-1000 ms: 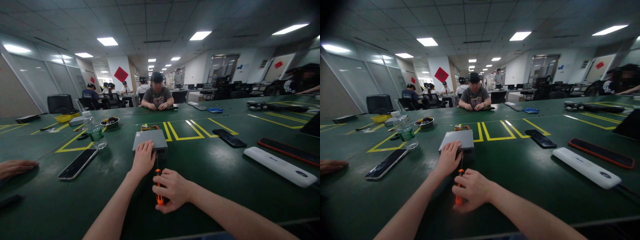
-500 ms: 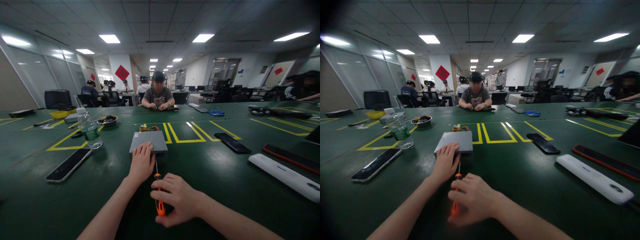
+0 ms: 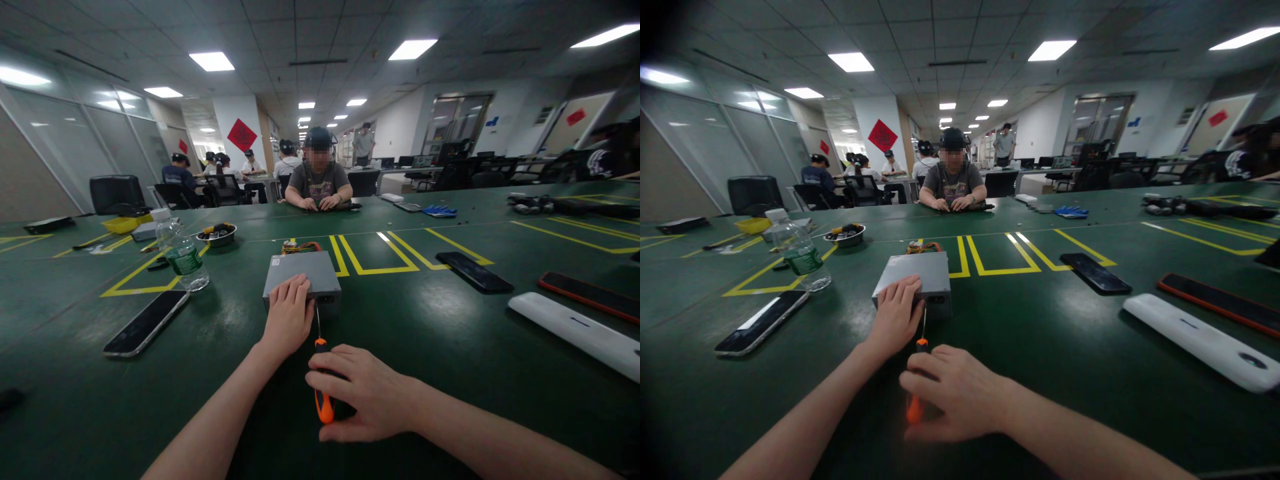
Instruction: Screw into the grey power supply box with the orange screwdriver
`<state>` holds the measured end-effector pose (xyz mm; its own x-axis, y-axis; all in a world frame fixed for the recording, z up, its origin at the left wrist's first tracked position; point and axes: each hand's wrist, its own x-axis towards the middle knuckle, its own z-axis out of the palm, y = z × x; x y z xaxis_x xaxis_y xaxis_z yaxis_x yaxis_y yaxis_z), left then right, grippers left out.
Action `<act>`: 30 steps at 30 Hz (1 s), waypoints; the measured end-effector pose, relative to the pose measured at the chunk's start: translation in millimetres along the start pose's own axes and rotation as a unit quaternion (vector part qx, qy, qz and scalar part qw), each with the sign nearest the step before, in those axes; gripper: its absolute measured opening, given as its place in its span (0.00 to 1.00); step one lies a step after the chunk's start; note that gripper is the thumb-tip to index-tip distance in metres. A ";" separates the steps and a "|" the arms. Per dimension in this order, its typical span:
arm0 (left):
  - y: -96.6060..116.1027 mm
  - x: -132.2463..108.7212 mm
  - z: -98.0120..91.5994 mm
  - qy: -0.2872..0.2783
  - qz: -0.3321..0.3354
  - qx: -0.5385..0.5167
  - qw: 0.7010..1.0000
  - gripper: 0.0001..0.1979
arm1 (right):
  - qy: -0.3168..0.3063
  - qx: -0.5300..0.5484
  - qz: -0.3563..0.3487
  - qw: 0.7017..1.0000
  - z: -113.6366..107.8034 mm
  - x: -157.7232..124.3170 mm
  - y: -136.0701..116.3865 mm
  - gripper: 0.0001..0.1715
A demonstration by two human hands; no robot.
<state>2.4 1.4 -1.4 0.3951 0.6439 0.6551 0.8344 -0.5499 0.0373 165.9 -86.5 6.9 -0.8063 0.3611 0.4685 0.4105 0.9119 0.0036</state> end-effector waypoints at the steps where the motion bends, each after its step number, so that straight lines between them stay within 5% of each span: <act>1: -0.3 0.1 0.2 -0.001 0.000 -0.001 1.000 0.15 | -0.016 -0.006 -0.005 1.000 -1.3 -0.1 0.2 0.28; 4: -0.6 0.4 0.3 -0.003 0.001 -0.004 1.000 0.16 | -0.012 -0.035 -0.026 0.999 0.3 0.3 0.9 0.24; 12: -1.1 -0.4 0.2 -0.009 0.002 -0.001 1.000 0.15 | 0.180 -0.010 -0.050 0.982 10.7 -1.5 6.6 0.20; 18: -1.4 -0.1 -0.7 -0.008 0.004 -0.001 1.000 0.15 | 0.082 -0.041 -0.058 0.994 -2.8 1.9 2.5 0.19; 26: -0.8 0.1 -1.1 -0.009 0.004 -0.004 1.000 0.15 | 0.187 -0.074 -0.065 0.977 2.1 -1.7 1.6 0.15; 30: -1.7 -0.5 0.8 -0.007 0.000 -0.007 1.000 0.16 | 0.170 -0.021 -0.045 0.984 0.6 -4.6 3.7 0.19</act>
<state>1.1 2.4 -2.4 0.4010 0.6508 0.6447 0.8284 -0.5581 0.0481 170.9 -84.8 4.2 -0.6537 0.1863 0.7335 0.3666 0.9258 0.0916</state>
